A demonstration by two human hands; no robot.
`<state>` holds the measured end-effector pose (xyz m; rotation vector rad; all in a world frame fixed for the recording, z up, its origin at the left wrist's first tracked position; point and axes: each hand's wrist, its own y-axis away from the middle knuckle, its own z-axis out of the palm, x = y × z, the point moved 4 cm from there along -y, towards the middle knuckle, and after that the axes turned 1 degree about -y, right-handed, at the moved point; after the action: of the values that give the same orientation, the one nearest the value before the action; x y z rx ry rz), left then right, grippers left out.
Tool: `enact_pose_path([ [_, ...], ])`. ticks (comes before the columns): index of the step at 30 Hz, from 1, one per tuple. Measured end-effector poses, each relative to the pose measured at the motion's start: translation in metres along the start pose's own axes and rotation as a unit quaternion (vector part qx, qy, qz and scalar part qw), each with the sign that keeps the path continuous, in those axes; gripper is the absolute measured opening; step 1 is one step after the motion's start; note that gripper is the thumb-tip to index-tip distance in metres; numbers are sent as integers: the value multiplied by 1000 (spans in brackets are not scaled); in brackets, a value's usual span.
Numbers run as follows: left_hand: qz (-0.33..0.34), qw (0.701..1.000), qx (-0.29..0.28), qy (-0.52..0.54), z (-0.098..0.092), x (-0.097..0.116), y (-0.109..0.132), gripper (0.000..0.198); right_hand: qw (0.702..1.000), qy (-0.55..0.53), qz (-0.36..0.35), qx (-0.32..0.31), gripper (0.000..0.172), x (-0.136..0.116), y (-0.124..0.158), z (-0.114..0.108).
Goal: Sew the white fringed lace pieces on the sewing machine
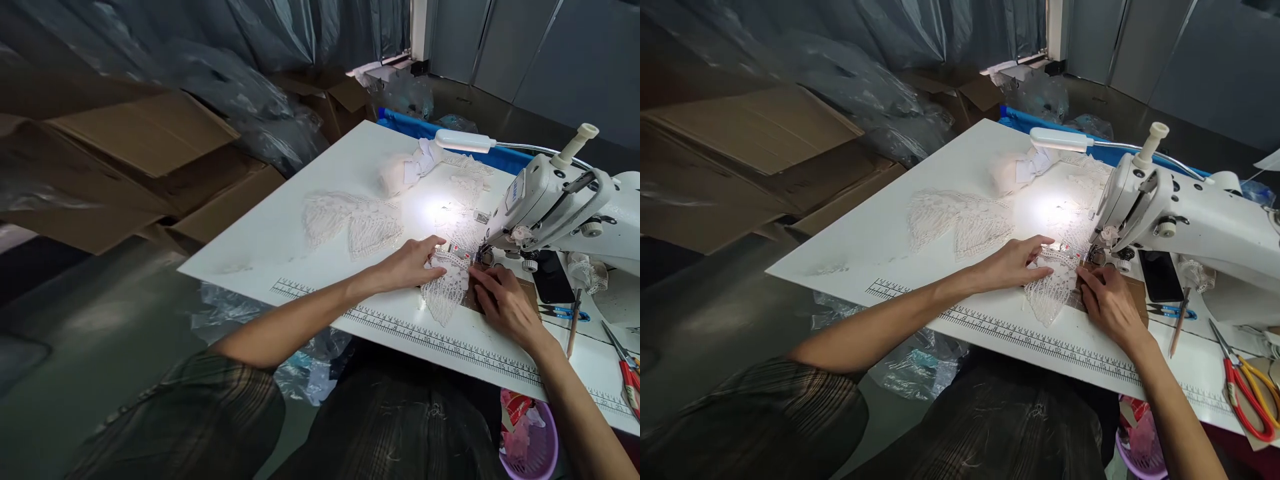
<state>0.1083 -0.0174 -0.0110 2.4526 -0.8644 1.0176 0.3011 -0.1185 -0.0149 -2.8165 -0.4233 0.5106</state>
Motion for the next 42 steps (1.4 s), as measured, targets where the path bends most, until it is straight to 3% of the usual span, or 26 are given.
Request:
enact_pose_path([
  [6, -7, 1000, 21, 0, -1, -3, -3, 60, 995, 91, -26, -38, 40, 7, -11, 7],
  [14, -45, 999, 0, 5, -1, -6, -6, 60, 998, -57, 33, -1, 44, 17, -4, 3],
  [22, -60, 998, 17, 7, 2, -2, -6, 56, 999, 28, 11, 9, 42, 7, 0, 16],
  [27, -65, 998, 11, 22, 3, 2, -4, 56, 999, -10, 14, 31, 41, 6, 4, 9],
  [31, -70, 997, 11, 21, 0, 4, -3, 55, 997, -75, -29, 3, 38, -4, 7, 1],
  [42, -45, 999, 18, 24, 1, -3, -5, 58, 998, -33, -52, -9, 33, -9, 9, 7],
])
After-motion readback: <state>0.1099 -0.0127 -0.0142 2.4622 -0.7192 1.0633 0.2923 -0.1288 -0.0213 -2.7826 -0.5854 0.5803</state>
